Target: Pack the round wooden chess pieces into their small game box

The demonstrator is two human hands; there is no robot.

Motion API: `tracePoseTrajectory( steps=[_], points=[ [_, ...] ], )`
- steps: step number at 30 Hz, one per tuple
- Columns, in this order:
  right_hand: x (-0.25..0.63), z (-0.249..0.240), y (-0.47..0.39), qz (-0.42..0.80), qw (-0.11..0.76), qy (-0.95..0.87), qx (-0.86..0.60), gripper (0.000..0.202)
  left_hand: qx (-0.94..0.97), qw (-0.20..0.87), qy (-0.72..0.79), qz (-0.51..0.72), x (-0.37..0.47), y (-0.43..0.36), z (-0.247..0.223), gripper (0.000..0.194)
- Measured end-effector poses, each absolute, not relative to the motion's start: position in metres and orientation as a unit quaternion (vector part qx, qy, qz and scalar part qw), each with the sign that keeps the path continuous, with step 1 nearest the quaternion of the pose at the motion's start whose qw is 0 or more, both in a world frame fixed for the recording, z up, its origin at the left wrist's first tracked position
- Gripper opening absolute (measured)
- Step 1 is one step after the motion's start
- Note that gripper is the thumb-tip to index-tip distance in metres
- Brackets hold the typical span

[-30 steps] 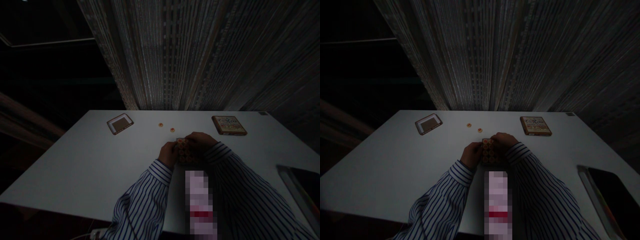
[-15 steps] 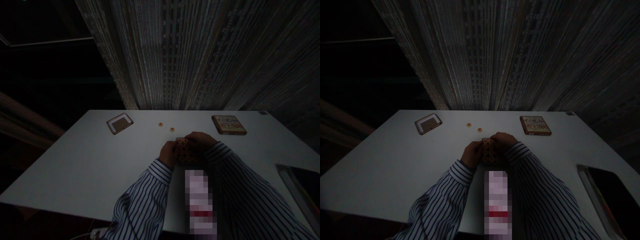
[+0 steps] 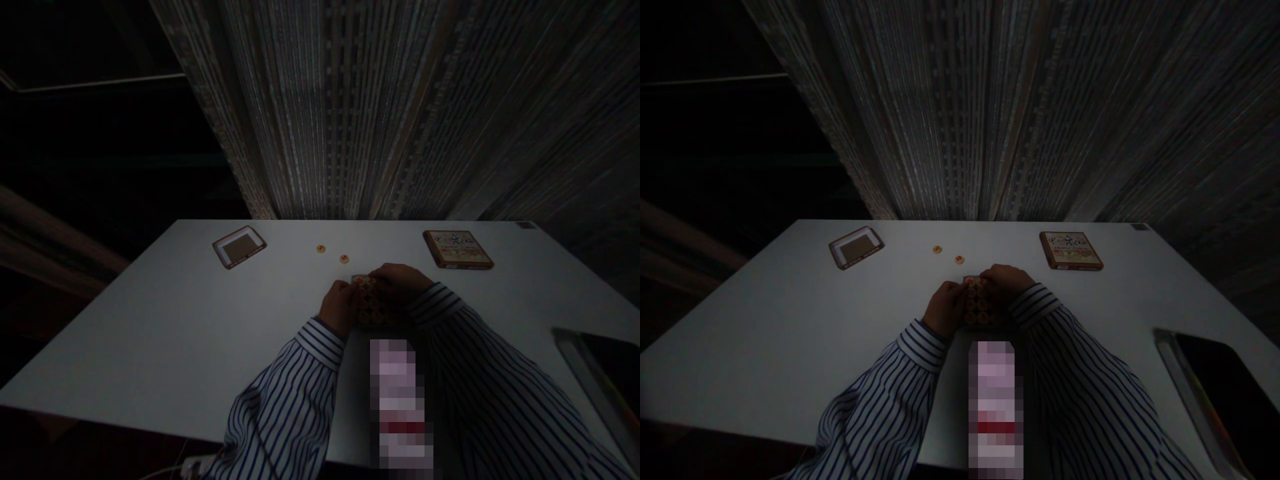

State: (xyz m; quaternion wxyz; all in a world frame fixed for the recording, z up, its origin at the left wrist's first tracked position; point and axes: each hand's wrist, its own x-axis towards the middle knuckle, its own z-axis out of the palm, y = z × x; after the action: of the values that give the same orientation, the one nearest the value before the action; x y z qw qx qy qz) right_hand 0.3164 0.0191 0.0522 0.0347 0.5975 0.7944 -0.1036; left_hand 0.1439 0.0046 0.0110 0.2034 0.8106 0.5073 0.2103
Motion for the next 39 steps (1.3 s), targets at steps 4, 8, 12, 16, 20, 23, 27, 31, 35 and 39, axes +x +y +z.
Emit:
tracePoseTrajectory(
  steps=[4, 8, 12, 16, 20, 23, 27, 31, 35, 39],
  points=[
    [0.316, 0.053, 0.018, -0.106, 0.033, 0.794, 0.598, 0.034, 0.809, 0.208, 0.510, 0.206, 0.144, 0.005, 0.011, 0.033],
    [0.316, 0.052, 0.019, -0.108, 0.032, 0.793, 0.598, 0.034, 0.809, 0.206, 0.508, 0.210, 0.144, 0.005, 0.010, 0.033],
    [0.317, 0.052, 0.019, -0.111, 0.028, 0.795, 0.596, 0.034, 0.804, 0.210, 0.507, 0.230, 0.144, 0.004, 0.009, 0.032],
    [0.319, 0.053, 0.019, -0.106, 0.023, 0.795, 0.597, 0.034, 0.791, 0.219, 0.510, 0.258, 0.144, 0.004, 0.011, 0.031],
    [0.322, 0.055, 0.019, -0.087, 0.020, 0.792, 0.604, 0.034, 0.743, 0.236, 0.505, 0.369, 0.139, 0.010, 0.012, 0.025],
    [0.323, 0.059, 0.016, -0.079, -0.005, 0.791, 0.606, 0.034, 0.661, 0.277, 0.524, 0.461, 0.131, 0.015, 0.013, 0.021],
    [0.329, 0.062, 0.005, -0.066, -0.045, 0.784, 0.615, 0.033, 0.556, 0.360, 0.539, 0.520, 0.121, 0.016, 0.022, 0.021],
    [0.342, 0.056, -0.016, -0.049, -0.095, 0.785, 0.611, 0.029, 0.494, 0.411, 0.526, 0.557, 0.115, 0.011, 0.028, 0.027],
    [0.352, 0.044, -0.037, -0.053, -0.123, 0.744, 0.655, 0.031, 0.449, 0.419, 0.517, 0.597, 0.110, 0.007, 0.024, 0.023],
    [0.349, 0.033, -0.048, -0.072, -0.132, 0.693, 0.705, 0.034, 0.432, 0.424, 0.530, 0.593, 0.107, 0.007, 0.018, 0.025]
  ],
)
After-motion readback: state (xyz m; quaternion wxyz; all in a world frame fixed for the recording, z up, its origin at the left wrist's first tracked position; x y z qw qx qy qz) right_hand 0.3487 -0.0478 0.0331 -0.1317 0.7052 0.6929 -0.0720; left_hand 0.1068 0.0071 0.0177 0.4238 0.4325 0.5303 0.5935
